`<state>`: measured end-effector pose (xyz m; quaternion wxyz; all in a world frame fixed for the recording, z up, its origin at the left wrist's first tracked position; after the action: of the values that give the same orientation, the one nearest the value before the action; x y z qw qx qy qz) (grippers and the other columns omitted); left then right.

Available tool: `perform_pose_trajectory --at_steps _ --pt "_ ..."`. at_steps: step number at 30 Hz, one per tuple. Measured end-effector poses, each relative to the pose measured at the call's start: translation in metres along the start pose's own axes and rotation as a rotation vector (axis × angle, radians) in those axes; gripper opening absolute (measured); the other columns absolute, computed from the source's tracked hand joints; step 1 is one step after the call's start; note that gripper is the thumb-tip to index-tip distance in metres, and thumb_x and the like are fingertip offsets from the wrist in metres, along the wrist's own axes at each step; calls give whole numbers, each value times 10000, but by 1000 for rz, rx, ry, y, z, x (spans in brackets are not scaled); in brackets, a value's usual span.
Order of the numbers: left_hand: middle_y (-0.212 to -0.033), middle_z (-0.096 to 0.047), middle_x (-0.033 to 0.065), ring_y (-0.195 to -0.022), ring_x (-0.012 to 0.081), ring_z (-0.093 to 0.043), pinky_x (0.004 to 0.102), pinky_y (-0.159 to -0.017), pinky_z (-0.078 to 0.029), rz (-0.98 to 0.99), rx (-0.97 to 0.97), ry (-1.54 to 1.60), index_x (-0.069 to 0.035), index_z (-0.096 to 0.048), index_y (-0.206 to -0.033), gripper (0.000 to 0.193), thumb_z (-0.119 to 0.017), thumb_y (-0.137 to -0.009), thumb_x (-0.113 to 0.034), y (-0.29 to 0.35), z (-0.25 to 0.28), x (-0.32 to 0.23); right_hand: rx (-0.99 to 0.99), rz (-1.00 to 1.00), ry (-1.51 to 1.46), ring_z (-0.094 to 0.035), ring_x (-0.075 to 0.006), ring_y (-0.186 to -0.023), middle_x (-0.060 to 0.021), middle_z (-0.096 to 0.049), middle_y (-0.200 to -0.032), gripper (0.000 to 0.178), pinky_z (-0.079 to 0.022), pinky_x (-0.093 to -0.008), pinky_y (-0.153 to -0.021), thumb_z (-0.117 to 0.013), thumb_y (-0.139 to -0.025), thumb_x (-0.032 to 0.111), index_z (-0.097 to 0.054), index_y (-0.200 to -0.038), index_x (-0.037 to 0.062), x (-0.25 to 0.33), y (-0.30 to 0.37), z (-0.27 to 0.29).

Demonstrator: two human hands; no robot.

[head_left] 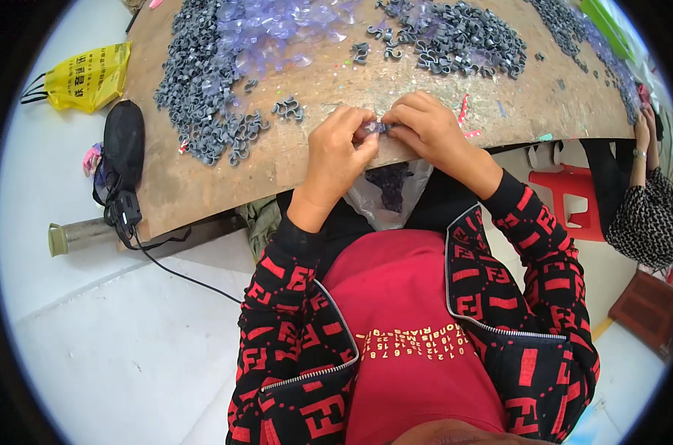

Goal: Packaging small plastic and metal components into small plastic bags.

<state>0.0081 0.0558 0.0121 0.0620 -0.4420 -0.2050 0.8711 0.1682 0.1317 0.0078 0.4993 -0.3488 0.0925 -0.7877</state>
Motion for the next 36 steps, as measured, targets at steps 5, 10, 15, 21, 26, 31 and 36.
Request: perform_pose_trajectory --at_steps 5,10,15,21,26,31,36 --pt "-773 -565 107 -616 228 -603 325 -564 -479 -54 -12 -3 -26 -600 -891 220 -638 -678 14 0 -2 3 57 -30 -83 -568 -272 -800 -87 -582 -860 180 -460 -345 -701 -686 -722 63 -627 -892 51 -5 -1 0" --pt "-767 -558 113 -625 252 -588 350 -565 -473 -67 -41 -3 -25 -590 -878 213 -630 -674 18 1 -5 0 92 -196 -209 -569 -266 -798 -85 -574 -844 184 -462 -337 -693 -689 -733 72 -625 -903 44 -3 -4 4" --pt "-762 -553 120 -672 292 -575 381 -601 -468 -73 -34 -58 -27 -568 -838 174 -634 -681 9 0 -4 -3 101 82 77 -549 -288 -743 -90 -547 -792 140 -442 -381 -654 -659 -707 77 -606 -836 58 10 -21 10" --pt "-775 -531 128 -734 328 -545 412 -646 -456 -104 30 -153 -33 -529 -806 147 -620 -694 -9 -2 -3 -4 250 71 85 -558 -298 -743 -91 -545 -750 139 -442 -399 -654 -646 -632 89 -568 -741 54 2 -34 2" --pt "-797 -520 131 -755 324 -538 402 -656 -455 -96 18 -128 -26 -514 -813 167 -619 -686 -2 0 -5 -3 339 51 82 -558 -294 -736 -90 -543 -733 148 -449 -398 -664 -654 -615 85 -557 -721 51 2 -42 2" --pt "-796 -513 125 -757 315 -535 395 -656 -455 -127 -20 -128 -30 -511 -814 175 -623 -682 -1 1 -9 1 383 35 62 -587 -308 -734 -83 -584 -731 97 -474 -405 -659 -645 -627 93 -592 -702 60 4 -48 5" --pt "-793 -550 131 -724 329 -551 408 -635 -453 -124 6 -125 -21 -529 -815 167 -625 -681 4 -1 -12 -2 408 -30 66 -591 -321 -748 -96 -591 -753 107 -476 -422 -665 -646 -633 84 -604 -727 55 2 -41 4"
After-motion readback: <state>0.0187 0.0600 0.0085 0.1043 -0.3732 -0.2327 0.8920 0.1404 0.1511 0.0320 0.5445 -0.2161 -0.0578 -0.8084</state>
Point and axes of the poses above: each hand's wrist, its own y-axis away from the middle knuckle, its own z-axis out of the back of the hand, x = y × z, the point moved 2 cm from there along -y, towards the middle knuckle
